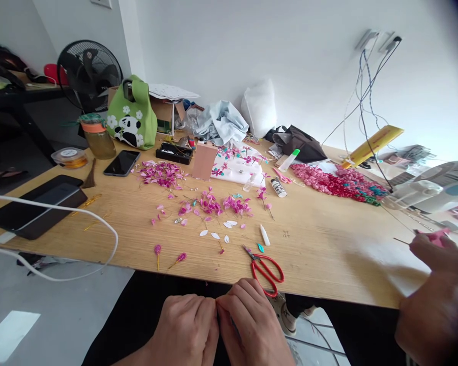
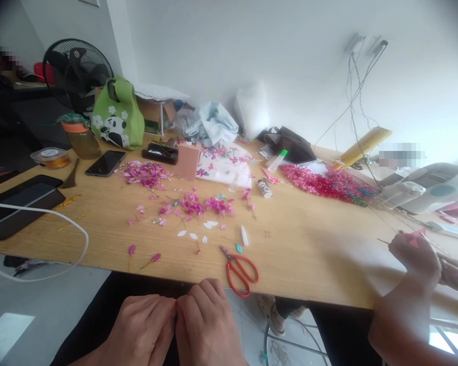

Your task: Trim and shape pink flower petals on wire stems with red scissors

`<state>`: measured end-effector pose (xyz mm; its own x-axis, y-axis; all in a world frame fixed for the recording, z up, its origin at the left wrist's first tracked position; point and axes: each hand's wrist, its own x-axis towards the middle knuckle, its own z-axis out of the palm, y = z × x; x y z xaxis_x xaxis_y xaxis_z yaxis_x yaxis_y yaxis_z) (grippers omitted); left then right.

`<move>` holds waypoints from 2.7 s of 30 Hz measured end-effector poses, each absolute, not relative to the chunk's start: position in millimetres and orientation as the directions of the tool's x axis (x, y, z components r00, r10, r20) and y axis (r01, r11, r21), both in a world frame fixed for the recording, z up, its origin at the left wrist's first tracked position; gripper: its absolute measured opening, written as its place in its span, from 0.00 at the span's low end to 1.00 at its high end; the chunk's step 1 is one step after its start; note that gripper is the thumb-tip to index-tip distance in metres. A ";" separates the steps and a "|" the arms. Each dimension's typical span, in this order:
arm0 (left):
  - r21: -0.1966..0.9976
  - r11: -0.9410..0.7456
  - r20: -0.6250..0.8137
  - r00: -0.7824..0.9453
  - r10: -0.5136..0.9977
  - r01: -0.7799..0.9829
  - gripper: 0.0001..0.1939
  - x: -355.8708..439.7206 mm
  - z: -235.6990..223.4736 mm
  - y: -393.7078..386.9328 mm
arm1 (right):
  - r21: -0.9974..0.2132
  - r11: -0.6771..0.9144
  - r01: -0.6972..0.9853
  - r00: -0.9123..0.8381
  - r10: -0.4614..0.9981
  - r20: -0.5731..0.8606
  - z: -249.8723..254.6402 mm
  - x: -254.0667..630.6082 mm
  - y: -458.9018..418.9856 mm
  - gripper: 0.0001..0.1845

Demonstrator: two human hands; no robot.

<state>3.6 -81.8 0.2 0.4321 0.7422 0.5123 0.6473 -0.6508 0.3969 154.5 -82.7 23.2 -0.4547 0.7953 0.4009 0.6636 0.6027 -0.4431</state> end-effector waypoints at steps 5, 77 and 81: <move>0.451 -0.639 0.562 0.358 0.746 0.624 0.13 9.7 -6.3 -81.5 | -0.448 0.599 0.664 -0.457 0.799 0.391 25.2 157.1 -80.0 0.14; 0.933 0.261 -0.112 0.488 0.865 -0.247 0.10 -8.1 -22.7 -55.8 | -0.947 -0.284 -0.152 -0.207 0.946 -0.251 -9.1 152.4 -64.5 0.20; 0.913 0.320 -0.184 0.447 0.875 -0.252 0.10 -10.2 -30.6 -55.6 | -0.905 0.012 0.426 -0.015 1.000 0.006 -6.5 165.5 -49.3 0.13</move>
